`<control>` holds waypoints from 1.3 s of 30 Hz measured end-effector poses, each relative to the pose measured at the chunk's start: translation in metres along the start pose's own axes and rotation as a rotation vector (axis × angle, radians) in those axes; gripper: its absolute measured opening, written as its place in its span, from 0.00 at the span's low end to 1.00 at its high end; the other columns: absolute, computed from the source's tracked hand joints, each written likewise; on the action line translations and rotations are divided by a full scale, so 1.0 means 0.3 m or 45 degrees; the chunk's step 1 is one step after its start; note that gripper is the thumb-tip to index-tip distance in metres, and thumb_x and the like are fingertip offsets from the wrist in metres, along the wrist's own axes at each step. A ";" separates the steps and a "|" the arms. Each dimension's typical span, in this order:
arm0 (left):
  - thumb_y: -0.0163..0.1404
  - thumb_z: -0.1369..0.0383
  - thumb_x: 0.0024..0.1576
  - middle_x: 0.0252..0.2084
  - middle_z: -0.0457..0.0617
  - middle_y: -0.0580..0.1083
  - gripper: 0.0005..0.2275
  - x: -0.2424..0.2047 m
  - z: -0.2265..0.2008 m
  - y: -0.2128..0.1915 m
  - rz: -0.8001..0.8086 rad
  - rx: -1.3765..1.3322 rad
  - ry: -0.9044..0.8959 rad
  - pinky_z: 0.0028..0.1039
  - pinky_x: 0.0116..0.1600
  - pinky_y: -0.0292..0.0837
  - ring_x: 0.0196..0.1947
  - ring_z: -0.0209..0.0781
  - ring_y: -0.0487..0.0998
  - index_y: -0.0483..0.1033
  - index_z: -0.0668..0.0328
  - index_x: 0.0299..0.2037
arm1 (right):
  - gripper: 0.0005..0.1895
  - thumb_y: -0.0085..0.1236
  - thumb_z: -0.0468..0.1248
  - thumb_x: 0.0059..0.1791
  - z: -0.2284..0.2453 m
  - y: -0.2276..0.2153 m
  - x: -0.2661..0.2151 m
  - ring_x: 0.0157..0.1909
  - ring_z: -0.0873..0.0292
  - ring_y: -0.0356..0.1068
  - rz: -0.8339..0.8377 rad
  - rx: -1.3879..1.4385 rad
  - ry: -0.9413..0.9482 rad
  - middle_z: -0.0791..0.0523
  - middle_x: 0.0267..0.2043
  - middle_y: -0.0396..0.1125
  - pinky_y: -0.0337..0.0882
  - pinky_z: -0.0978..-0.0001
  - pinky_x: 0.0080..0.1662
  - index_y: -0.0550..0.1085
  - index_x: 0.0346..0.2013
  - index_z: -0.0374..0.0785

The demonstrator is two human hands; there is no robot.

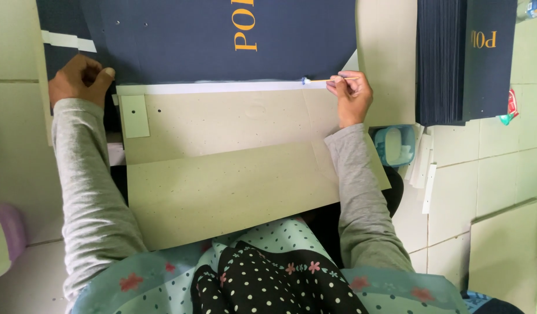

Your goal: The person applies glue to the edges of a dark blue paper pouch with a cotton swab, then folds and presses the flaps to seal the pouch. The person repeats this process for multiple pouches, stacking the finished items.

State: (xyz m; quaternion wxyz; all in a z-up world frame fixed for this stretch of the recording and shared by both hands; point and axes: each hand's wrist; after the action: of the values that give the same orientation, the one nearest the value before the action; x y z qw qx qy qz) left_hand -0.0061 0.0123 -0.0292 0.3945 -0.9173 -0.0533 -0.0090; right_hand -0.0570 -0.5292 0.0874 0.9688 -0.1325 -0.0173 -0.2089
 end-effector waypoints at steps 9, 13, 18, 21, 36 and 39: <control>0.65 0.73 0.63 0.34 0.51 0.78 0.05 -0.005 -0.031 -0.014 -0.001 0.014 -0.009 0.31 0.35 0.76 0.28 0.42 0.77 0.80 0.62 0.42 | 0.08 0.51 0.20 0.49 -0.008 -0.145 0.050 0.37 0.58 0.79 -0.148 -0.266 -0.179 0.49 0.36 0.75 0.84 0.69 0.46 0.71 0.41 0.31; 0.63 0.74 0.64 0.34 0.51 0.77 0.04 -0.012 -0.071 -0.038 0.031 -0.048 -0.071 0.32 0.36 0.76 0.30 0.42 0.76 0.80 0.63 0.42 | 0.08 0.50 0.19 0.48 0.008 -0.157 0.054 0.37 0.58 0.78 -0.152 -0.426 -0.348 0.48 0.35 0.75 0.84 0.69 0.45 0.71 0.39 0.30; 0.64 0.73 0.63 0.33 0.49 0.78 0.05 -0.005 -0.066 -0.032 0.033 -0.024 -0.101 0.31 0.35 0.76 0.28 0.40 0.76 0.80 0.60 0.42 | 0.11 0.53 0.17 0.45 0.070 -0.087 0.019 0.34 0.60 0.77 -0.136 -0.739 -0.568 0.54 0.32 0.75 0.77 0.72 0.39 0.73 0.36 0.32; 0.63 0.71 0.63 0.35 0.50 0.78 0.05 -0.010 -0.083 -0.044 0.051 -0.029 -0.134 0.33 0.37 0.76 0.31 0.43 0.77 0.80 0.61 0.43 | 0.10 0.50 0.16 0.47 0.084 -0.045 -0.007 0.38 0.58 0.76 0.013 -0.417 -0.438 0.49 0.35 0.74 0.81 0.69 0.45 0.71 0.39 0.28; 0.63 0.71 0.65 0.34 0.51 0.77 0.05 -0.015 -0.096 -0.052 0.068 -0.022 -0.131 0.33 0.37 0.74 0.31 0.42 0.76 0.80 0.61 0.43 | 0.10 0.50 0.17 0.46 -0.038 -0.286 0.112 0.37 0.57 0.79 -0.236 -0.559 -0.405 0.48 0.36 0.74 0.85 0.69 0.45 0.71 0.39 0.29; 0.64 0.71 0.66 0.34 0.49 0.77 0.05 -0.008 -0.051 -0.026 0.056 -0.006 -0.100 0.31 0.37 0.74 0.31 0.41 0.76 0.79 0.60 0.43 | 0.09 0.49 0.18 0.48 0.009 -0.247 0.085 0.40 0.56 0.78 -0.195 -0.390 -0.371 0.47 0.37 0.74 0.84 0.67 0.47 0.70 0.40 0.29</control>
State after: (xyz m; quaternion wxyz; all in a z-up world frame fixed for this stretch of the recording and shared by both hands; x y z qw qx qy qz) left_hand -0.0091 0.0063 -0.0132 0.3902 -0.9188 -0.0483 0.0355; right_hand -0.0639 -0.6037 0.1108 0.9059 -0.3052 -0.1351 -0.2606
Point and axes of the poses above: each hand's wrist, its own x-axis towards the middle knuckle, its own y-axis out of the palm, z = x × y
